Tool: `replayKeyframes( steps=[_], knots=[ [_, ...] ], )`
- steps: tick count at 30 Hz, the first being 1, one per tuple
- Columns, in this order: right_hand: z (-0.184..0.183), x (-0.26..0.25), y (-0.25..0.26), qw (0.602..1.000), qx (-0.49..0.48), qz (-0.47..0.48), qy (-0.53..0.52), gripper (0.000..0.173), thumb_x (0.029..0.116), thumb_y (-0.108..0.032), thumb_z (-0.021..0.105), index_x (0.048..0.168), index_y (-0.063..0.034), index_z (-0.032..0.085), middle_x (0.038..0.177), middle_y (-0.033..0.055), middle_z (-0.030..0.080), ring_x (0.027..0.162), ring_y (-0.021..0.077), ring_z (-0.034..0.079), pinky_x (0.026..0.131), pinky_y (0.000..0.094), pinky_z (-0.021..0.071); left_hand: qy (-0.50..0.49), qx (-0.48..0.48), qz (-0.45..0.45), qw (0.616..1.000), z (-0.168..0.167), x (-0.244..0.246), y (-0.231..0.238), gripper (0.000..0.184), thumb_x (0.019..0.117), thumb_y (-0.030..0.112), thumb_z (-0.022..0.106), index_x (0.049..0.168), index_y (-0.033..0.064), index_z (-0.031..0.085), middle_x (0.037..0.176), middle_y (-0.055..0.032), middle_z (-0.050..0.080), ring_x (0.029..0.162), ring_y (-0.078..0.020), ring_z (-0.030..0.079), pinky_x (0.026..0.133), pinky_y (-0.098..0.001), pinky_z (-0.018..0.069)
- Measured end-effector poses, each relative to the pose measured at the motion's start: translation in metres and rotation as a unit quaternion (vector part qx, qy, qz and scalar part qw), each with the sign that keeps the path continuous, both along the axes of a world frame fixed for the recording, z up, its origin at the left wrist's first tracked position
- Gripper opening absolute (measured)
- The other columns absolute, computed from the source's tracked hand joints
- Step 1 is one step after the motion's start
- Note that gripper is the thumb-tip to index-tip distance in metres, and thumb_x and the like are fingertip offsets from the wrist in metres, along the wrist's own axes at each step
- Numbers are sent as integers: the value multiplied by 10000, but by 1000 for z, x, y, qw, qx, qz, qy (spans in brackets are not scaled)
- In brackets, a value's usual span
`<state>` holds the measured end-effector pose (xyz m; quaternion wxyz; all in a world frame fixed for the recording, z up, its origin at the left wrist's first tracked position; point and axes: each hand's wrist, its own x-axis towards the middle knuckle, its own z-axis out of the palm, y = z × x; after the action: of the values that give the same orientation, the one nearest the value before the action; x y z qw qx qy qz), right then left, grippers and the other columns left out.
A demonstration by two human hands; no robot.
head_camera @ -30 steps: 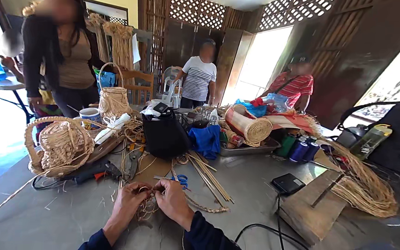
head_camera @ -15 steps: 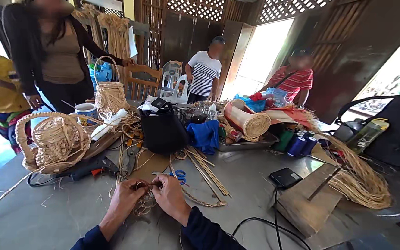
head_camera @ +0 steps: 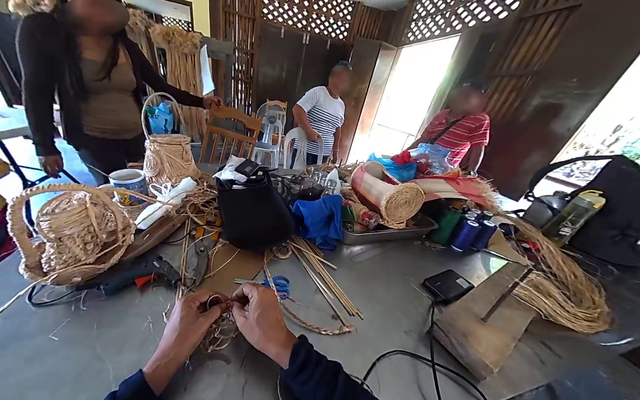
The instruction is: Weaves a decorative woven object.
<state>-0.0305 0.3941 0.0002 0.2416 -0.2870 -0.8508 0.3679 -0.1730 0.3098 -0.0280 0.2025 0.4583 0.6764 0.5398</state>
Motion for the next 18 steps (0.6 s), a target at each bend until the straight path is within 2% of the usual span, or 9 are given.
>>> replayKeyframes(
  steps=[7,9,12,14,16,18],
  knots=[
    [0,0,5,1000,-2,14,-25,177,950,-89,614,1053,12,716,965,154,716,921,255,688,841,447,533,25,11,-7,1000,-1,-1,0,72,873,57,697,924,57,748,856,3,733,777,-27,671,739,-245,553],
    [5,3,12,999,3,29,-18,219,956,-124,649,1105,27,702,1000,168,722,950,270,701,879,460,548,29,8,-15,999,1,-3,1,79,887,58,696,941,44,750,868,-18,732,786,-62,678,764,-295,567],
    [29,23,31,994,24,-14,110,329,967,-161,682,1192,76,652,980,167,714,889,236,700,837,401,575,22,-3,-27,999,2,-3,1,72,908,39,694,960,27,743,880,-24,724,783,-60,668,768,-283,563],
    [58,50,48,978,76,-102,163,345,1033,-176,572,1257,84,617,1008,174,714,906,238,709,845,407,585,18,2,-37,999,5,-2,1,76,906,33,694,962,14,741,882,-32,722,793,-65,666,773,-284,557],
    [85,78,65,956,165,-232,74,359,1095,-181,426,1245,77,624,983,195,715,910,301,722,848,461,588,16,0,-43,999,8,1,-1,69,913,30,699,965,10,739,885,-36,721,796,-60,667,779,-273,559],
    [106,97,78,903,235,-339,-121,367,1095,-150,360,1256,63,612,1006,253,710,990,408,705,859,549,531,10,-2,-45,999,10,3,-2,74,919,18,692,976,-7,733,896,-55,718,795,-68,664,786,-278,556]
  ],
)
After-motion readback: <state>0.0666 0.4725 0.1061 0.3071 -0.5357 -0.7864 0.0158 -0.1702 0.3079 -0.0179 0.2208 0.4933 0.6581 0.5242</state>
